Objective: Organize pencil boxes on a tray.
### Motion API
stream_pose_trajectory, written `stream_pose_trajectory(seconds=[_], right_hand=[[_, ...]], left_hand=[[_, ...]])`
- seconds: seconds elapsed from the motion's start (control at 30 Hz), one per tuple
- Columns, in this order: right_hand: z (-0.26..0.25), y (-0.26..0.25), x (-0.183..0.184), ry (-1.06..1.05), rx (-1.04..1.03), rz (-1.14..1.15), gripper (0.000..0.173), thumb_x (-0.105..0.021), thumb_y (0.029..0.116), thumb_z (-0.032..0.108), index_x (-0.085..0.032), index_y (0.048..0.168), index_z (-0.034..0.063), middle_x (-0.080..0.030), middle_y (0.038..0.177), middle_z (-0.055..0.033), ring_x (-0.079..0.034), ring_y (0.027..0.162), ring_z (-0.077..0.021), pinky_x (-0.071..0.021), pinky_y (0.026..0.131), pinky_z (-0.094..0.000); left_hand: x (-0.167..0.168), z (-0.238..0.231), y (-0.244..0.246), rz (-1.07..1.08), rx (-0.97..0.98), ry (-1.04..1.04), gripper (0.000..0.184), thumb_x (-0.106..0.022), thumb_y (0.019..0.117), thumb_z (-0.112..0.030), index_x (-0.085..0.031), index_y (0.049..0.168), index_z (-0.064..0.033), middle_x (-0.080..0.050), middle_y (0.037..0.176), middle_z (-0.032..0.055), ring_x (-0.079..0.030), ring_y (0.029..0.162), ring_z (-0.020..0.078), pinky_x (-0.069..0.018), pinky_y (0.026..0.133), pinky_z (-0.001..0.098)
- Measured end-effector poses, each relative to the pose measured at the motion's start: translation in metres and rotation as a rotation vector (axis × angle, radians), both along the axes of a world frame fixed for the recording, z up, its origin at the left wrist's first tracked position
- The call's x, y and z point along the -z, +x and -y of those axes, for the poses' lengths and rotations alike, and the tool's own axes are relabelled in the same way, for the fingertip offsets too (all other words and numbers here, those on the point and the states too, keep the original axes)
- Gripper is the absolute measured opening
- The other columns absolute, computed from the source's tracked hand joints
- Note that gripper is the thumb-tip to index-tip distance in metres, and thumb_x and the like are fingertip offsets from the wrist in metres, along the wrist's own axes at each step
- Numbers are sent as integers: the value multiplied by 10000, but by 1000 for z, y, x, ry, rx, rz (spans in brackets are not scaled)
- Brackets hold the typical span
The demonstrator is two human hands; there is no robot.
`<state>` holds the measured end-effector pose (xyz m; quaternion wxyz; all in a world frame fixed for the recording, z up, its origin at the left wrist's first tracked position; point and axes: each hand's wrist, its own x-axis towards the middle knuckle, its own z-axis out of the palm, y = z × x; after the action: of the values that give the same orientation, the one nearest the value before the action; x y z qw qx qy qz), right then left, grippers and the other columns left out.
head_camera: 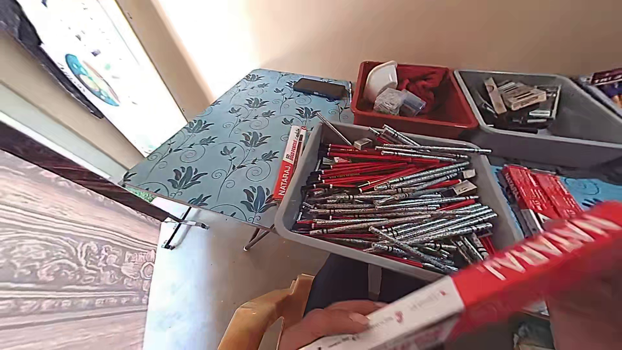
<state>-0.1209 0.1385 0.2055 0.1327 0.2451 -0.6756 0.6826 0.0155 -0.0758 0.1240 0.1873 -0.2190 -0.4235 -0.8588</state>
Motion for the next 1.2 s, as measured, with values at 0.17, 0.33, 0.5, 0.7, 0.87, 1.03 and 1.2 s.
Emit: stream_pose_trajectory(seconds=[0.17, 0.33, 0.5, 0.7, 0.87, 1.03, 1.2], right_hand=[[66, -38, -45, 379, -318, -152, 329, -481, 1075, 321, -661, 1304, 168, -702, 1217, 60, -682, 1116, -101, -602, 927, -289], [166, -61, -78, 616, -531, -138, 367, -402, 1107, 327, -690, 1138, 103, -702, 1020, 35, -682, 985, -26, -591, 887, -265], [260, -92, -65, 753, -688, 82, 459, -391, 1113, 391, -653, 1084, 15, -710, 966, -65, -708, 898, -93, -583, 821, -297], [318, -107, -40, 782, -734, 258, 228, -620, 1024, 121, -611, 1200, -24, -684, 1040, -110, -702, 796, -85, -586, 748, -231], [338, -125, -31, 733, -742, 328, 223, -642, 1003, 92, -616, 1188, -30, -690, 1011, -98, -709, 776, -93, -600, 734, -240], [344, -129, -31, 730, -758, 358, 194, -627, 1003, 60, -615, 1173, -32, -700, 983, -82, -719, 762, -92, -611, 732, -236], [349, -143, -21, 722, -765, 383, 191, -613, 1014, 72, -604, 1183, -17, -697, 996, -91, -721, 789, -108, -610, 748, -245]], left_hand=[[-8, 29, 19, -30, -459, -98, 370, -571, 1039, -152, -609, 1400, -220, -631, 1415, 30, -728, 1072, 161, -632, 821, 256], [3, 67, 27, 5, -1043, -583, 303, -586, 1044, -184, -664, 1320, -283, -605, 1438, -63, -651, 1223, 117, -598, 941, 265], [17, 88, 13, 128, -1447, -1233, 344, -522, 981, -22, -668, 1248, -183, -640, 1325, 132, -578, 1265, 222, -435, 1081, 275], [37, 110, -12, 221, -1481, -1231, 497, -517, 857, 107, -739, 1210, -163, -664, 1296, 196, -632, 1210, 284, -479, 1042, 279], [44, 111, -26, 221, -1223, -1048, 486, -679, 836, -59, -668, 1320, -15, -542, 1424, 291, -594, 1272, 264, -477, 1049, 255], [49, 108, -30, 235, -1096, -913, 575, -697, 947, -350, -612, 1364, 37, -476, 1492, 293, -518, 1376, 196, -414, 1118, 221], [55, 106, -36, 345, -1147, -619, 841, -801, 860, -338, -428, 1462, 117, -470, 1496, 266, -646, 1210, 140, -554, 997, 255]])
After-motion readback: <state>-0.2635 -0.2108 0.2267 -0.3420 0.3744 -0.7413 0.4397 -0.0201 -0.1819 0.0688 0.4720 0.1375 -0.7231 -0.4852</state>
